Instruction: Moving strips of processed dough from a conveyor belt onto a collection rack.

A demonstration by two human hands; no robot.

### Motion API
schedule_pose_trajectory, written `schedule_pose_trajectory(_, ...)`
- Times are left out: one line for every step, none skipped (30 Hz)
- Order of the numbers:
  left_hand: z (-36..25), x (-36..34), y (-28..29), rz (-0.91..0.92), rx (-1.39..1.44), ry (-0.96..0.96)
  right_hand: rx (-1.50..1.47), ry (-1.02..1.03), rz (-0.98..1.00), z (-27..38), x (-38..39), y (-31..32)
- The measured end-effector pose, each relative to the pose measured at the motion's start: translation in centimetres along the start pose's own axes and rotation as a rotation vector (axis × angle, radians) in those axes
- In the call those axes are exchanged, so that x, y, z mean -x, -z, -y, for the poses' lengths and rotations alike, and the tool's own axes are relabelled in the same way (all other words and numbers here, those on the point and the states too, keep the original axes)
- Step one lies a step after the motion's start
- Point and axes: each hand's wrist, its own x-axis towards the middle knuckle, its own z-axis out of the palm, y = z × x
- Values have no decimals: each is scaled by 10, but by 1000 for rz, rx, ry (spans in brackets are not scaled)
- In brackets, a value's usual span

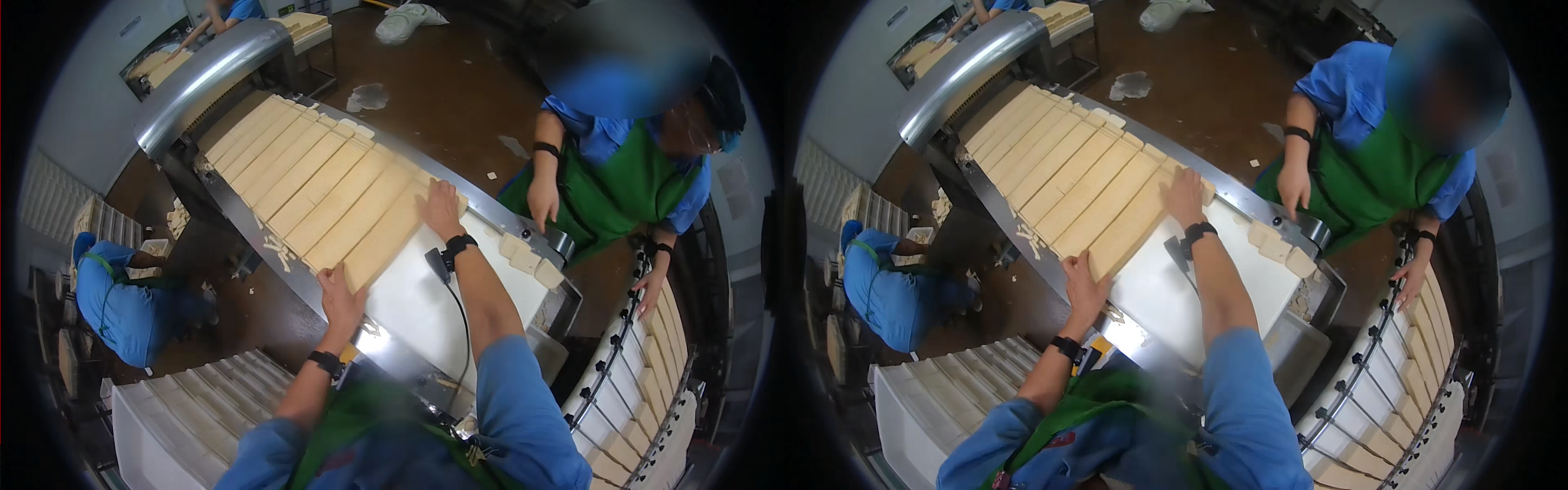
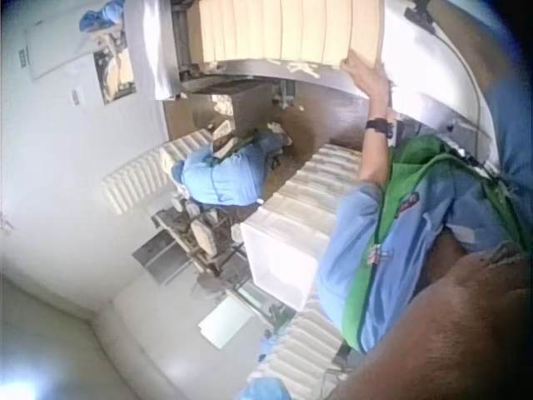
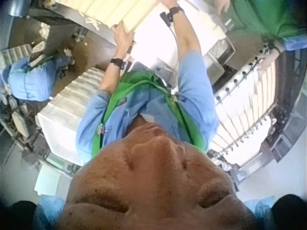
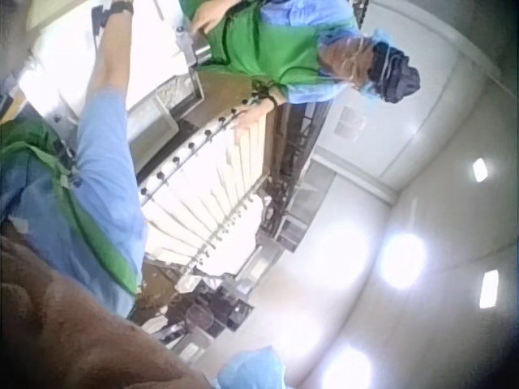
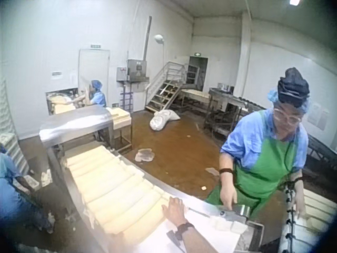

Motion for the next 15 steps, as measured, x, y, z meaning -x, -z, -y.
schedule_pose_trajectory(1,1,2,10,-8,29,79,-48,71,6,-8,-8)
schedule_pose_trajectory(0,1,2,5,-16,37,161,-98,141,10,-15,-15)
schedule_pose_trajectory(-3,2,2,0,-38,44,157,-93,145,12,-21,-19)
schedule_pose_trajectory(-5,2,1,-3,-59,49,176,-133,153,14,-27,-22)
schedule_pose_trajectory(-7,0,2,15,-44,72,196,-174,161,15,-31,-24)
schedule_pose_trajectory(-8,-1,1,14,-43,75,196,-172,163,14,-33,-25)
schedule_pose_trajectory(-9,-2,1,19,-55,89,201,-161,175,14,-34,-25)
schedule_pose_trajectory(-11,-3,1,25,-67,101,206,-152,187,13,-35,-26)
schedule_pose_trajectory(-11,-3,0,31,-65,99,210,-157,188,11,-31,-31)
schedule_pose_trajectory(-14,-4,-2,34,-77,116,164,-99,178,8,-24,-39)
schedule_pose_trajectory(-16,-5,-3,38,-90,132,118,-41,169,1,-16,-44)
schedule_pose_trajectory(-10,-2,3,24,-107,151,98,-24,180,11,-10,-41)
schedule_pose_trajectory(-4,1,9,5,-125,175,-584,-42,333,13,-4,-32)
schedule_pose_trajectory(-3,2,9,6,-123,172,-1244,-81,449,8,2,-17)
schedule_pose_trajectory(-26,-6,-6,50,-67,94,-1264,-124,602,-40,-4,-37)
